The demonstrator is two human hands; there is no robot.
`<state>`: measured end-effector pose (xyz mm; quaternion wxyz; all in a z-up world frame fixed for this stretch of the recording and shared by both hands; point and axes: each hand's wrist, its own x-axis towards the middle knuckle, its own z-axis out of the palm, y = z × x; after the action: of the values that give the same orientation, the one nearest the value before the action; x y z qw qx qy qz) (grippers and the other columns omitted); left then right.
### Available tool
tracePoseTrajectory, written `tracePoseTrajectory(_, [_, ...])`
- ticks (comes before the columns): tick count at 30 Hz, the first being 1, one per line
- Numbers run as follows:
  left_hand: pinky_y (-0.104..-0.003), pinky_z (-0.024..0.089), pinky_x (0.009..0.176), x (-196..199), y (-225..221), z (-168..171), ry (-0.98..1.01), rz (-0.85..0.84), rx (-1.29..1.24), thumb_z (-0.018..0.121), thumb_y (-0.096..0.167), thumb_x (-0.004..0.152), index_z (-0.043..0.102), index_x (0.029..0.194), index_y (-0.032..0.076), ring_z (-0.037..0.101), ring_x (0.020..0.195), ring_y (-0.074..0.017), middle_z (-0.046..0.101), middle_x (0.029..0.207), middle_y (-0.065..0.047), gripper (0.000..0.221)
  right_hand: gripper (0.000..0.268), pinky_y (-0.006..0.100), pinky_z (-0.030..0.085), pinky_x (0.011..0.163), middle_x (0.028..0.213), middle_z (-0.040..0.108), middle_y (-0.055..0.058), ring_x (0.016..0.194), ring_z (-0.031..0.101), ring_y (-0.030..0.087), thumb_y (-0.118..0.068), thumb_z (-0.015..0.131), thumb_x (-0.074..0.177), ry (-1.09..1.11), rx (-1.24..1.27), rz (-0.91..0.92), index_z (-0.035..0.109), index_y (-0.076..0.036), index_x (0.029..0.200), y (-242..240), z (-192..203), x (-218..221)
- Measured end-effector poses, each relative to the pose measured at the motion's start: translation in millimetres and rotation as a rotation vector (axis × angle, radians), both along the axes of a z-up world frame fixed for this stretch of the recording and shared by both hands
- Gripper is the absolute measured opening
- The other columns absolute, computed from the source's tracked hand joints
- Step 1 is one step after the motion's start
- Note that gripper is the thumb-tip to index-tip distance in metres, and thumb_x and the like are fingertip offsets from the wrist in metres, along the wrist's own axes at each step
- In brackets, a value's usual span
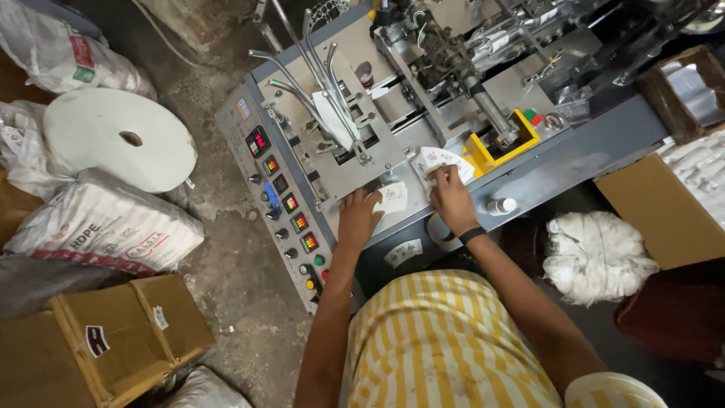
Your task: Feeding paper components into a manufacturing machine.
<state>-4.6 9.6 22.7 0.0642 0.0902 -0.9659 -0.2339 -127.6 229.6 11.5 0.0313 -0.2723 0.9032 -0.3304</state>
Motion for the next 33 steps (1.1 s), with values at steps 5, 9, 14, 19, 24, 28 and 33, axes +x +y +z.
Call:
tracePoseTrajectory(5, [-0.054, 0.043, 0.097, -1.1, -3.0, 7.7, -0.023, -0.035, -0.024, 0.083, 0.02, 0.074, 0.06, 0.111, 0.019, 0.054, 0.118, -0.0382, 0.057, 0.119, -0.012, 0.043, 0.042, 0.05, 0.05, 0.089, 0.117, 0.054, 0.019, 0.108, 0.058, 0.042, -0.007, 0.069, 0.081, 0.096, -0.043, 0.018, 0.058, -0.004, 0.121, 6.5, 21.3, -23.6])
tracePoseTrajectory(9, [-0.055, 0.044, 0.098, 0.4, -5.1, 1.5, -0.127, -0.07, -0.029, 0.082, 0.017, 0.077, 0.06, 0.114, 0.02, 0.058, 0.116, -0.0359, 0.059, 0.12, -0.01, 0.043, 0.03, 0.05, 0.049, 0.094, 0.117, 0.058, 0.015, 0.111, 0.059, 0.038, -0.009, 0.07, 0.088, 0.191, 0.078, 0.024, 0.063, -0.012, 0.117, 18.2, 7.6, -51.7])
tracePoseTrajectory(14, [-0.053, 0.045, 0.095, 1.5, -13.5, 6.2, -0.048, -0.103, 0.081, 0.081, 0.018, 0.079, 0.06, 0.115, 0.019, 0.058, 0.109, -0.0392, 0.059, 0.118, -0.012, 0.041, 0.048, 0.051, 0.047, 0.093, 0.123, 0.054, 0.02, 0.111, 0.055, 0.042, -0.02, 0.077, 0.086, 0.175, 0.071, 0.074, 0.057, -0.004, 0.127, 23.1, 4.4, -57.3])
tracePoseTrajectory(19, [-0.049, 0.048, 0.096, 6.5, -14.8, 14.8, -0.078, -0.087, 0.244, 0.076, 0.02, 0.089, 0.063, 0.12, 0.021, 0.059, 0.109, -0.0359, 0.058, 0.116, -0.011, 0.034, 0.054, 0.049, 0.048, 0.096, 0.126, 0.054, 0.017, 0.115, 0.056, 0.039, -0.02, 0.079, 0.082, 0.116, 0.113, 0.033, 0.058, -0.007, 0.129, 24.2, 12.3, -48.1])
tracePoseTrajectory(24, [-0.052, 0.043, 0.098, 6.0, -12.9, 14.1, -0.061, -0.085, 0.173, 0.075, 0.021, 0.086, 0.063, 0.12, 0.02, 0.056, 0.116, -0.0366, 0.057, 0.12, -0.011, 0.036, 0.047, 0.048, 0.049, 0.096, 0.127, 0.058, 0.011, 0.116, 0.059, 0.036, -0.019, 0.078, 0.086, 0.091, 0.078, 0.005, 0.061, -0.012, 0.129, 23.3, 18.5, -44.6])
tracePoseTrajectory(28, [-0.052, 0.042, 0.099, 6.6, -10.3, 24.7, -0.032, -0.06, 0.124, 0.078, 0.023, 0.083, 0.064, 0.121, 0.015, 0.054, 0.117, -0.0374, 0.056, 0.123, -0.014, 0.041, 0.044, 0.049, 0.051, 0.091, 0.125, 0.06, 0.013, 0.111, 0.062, 0.038, -0.02, 0.077, 0.089, 0.077, 0.085, 0.007, 0.061, -0.011, 0.129, 25.5, 10.6, -48.1])
tracePoseTrajectory(33, [-0.051, 0.044, 0.097, 0.0, 4.5, 41.6, 0.024, 0.048, 0.068, 0.076, 0.026, 0.086, 0.066, 0.119, 0.012, 0.055, 0.116, -0.0354, 0.06, 0.121, -0.012, 0.037, 0.035, 0.043, 0.057, 0.092, 0.133, 0.061, 0.014, 0.112, 0.067, 0.035, -0.017, 0.077, 0.094, 0.09, -0.137, 0.027, 0.065, -0.015, 0.127, 24.1, 47.9, -38.3])
